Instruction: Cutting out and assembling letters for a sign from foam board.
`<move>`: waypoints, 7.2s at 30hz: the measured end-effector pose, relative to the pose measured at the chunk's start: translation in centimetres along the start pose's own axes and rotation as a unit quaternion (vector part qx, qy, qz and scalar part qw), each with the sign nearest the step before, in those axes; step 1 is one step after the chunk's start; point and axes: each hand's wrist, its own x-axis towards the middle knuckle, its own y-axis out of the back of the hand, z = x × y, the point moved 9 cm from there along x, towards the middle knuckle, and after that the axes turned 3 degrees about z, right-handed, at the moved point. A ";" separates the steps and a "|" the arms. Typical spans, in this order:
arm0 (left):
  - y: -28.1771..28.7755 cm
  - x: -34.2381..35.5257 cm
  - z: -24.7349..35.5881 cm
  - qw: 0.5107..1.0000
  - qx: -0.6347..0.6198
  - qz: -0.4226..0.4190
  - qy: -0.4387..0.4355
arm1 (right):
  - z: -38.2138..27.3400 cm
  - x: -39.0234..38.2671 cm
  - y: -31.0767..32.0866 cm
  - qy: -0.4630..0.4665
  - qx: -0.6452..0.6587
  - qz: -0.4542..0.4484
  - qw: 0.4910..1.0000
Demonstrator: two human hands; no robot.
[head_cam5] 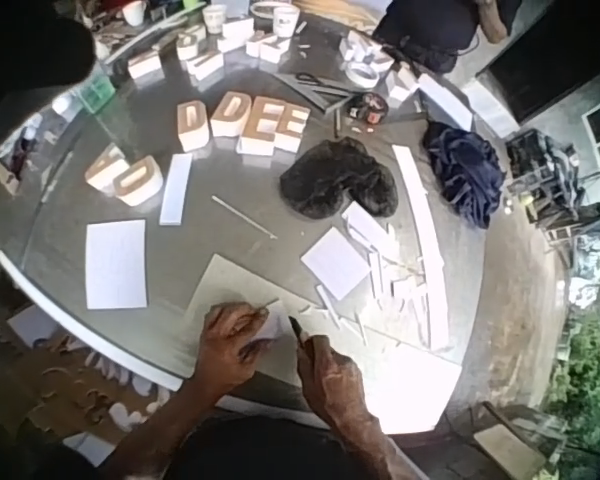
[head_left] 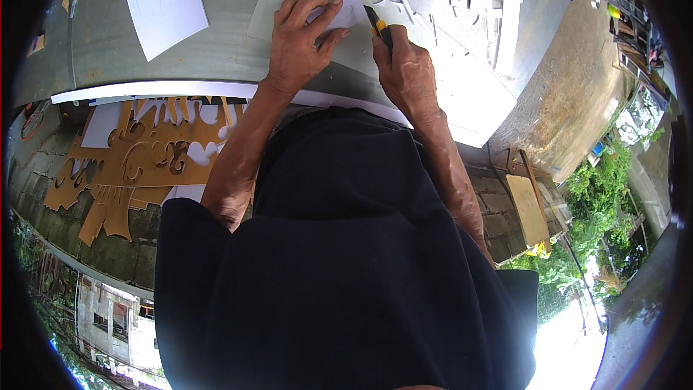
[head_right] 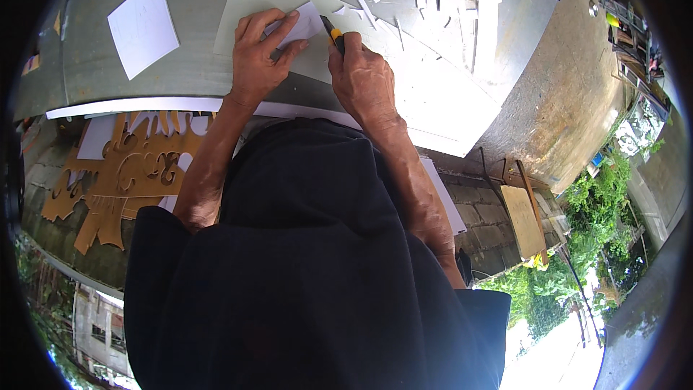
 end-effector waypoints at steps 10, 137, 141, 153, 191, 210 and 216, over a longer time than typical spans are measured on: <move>0.0 -0.6 -0.1 1.000 -0.008 0.017 -0.004 | -0.3 0.9 -1.3 0.007 -0.032 -0.054 0.998; 0.0 -1.4 1.1 0.998 -0.007 -0.053 0.042 | -3.3 0.7 -3.1 -0.173 -0.039 -0.061 0.982; 0.0 -1.5 0.8 0.998 -0.026 -0.045 0.044 | -3.1 0.5 -3.0 -0.212 -0.011 -0.090 0.973; 0.1 -0.4 1.3 0.999 -0.034 0.006 0.038 | -3.0 0.2 0.4 -0.131 0.009 0.001 0.991; -0.1 1.7 -0.3 0.991 0.064 -0.106 -0.043 | -1.8 0.6 -2.8 -0.098 -0.004 0.028 0.995; -0.2 1.7 -0.4 0.986 0.081 -0.141 -0.024 | -3.6 2.2 -2.0 -0.121 -0.101 -0.064 0.985; -0.2 1.7 -0.7 0.989 0.061 -0.135 -0.026 | -3.6 1.6 -2.5 -0.157 -0.112 -0.101 0.976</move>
